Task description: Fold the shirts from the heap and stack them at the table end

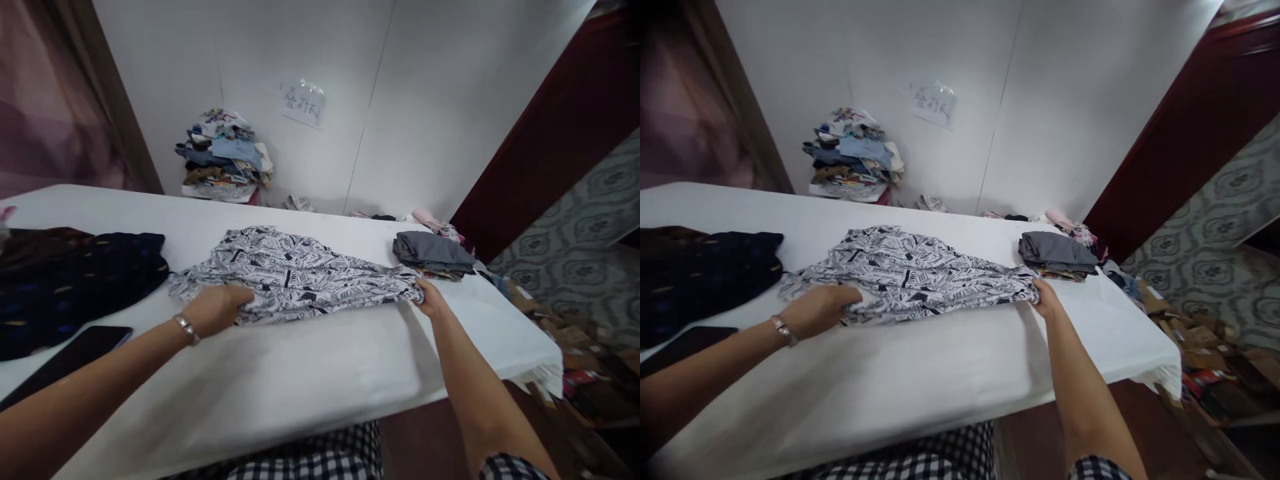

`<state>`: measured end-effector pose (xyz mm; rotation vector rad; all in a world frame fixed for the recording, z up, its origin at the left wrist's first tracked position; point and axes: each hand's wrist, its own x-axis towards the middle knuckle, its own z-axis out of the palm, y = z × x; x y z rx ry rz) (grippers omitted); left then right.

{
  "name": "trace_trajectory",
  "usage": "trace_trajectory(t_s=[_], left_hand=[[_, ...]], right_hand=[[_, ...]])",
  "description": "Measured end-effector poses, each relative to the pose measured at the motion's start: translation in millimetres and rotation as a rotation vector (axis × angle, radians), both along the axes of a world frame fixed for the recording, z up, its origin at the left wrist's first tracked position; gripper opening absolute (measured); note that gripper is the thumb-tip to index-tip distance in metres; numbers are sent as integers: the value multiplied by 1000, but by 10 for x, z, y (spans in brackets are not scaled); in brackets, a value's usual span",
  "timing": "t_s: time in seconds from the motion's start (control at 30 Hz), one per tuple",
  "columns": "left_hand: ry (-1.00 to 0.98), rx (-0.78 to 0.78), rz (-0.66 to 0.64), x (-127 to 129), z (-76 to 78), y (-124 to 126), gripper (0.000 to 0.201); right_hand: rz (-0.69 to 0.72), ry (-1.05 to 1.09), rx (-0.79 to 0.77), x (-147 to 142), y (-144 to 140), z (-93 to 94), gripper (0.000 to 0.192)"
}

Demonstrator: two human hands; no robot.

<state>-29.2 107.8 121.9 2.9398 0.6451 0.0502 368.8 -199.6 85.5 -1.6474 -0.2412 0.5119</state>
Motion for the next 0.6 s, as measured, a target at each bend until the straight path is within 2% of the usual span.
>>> trace_trajectory(t_s=[0.1,0.2,0.27,0.33,0.4,0.47,0.53,0.6], left_hand=[[129,-71,-214,-13,-165,-344,34],[138,-135,-279,28,-352,-540,33],[112,-159,-251,77,-404,-562,36],[60,-203,-209,131,-382,-518,44],[28,-327,-179,182,-317,-427,50],[13,-483,-124,230,-257,-302,52],[-24,-511,-21,277,-245,-151,55],[-80,-336,52,323,-296,7,52]], right_hand=[[38,-12,-50,108,-216,-7,19],[72,58,-223,136,-366,-114,22],[77,-12,-389,137,-403,-170,22],[85,-196,-608,144,-392,-172,26],[64,-425,-846,154,-336,-123,36],[26,-648,-995,148,-227,-52,46],[37,-839,-985,109,-48,12,51],[137,-949,-875,28,214,55,48]])
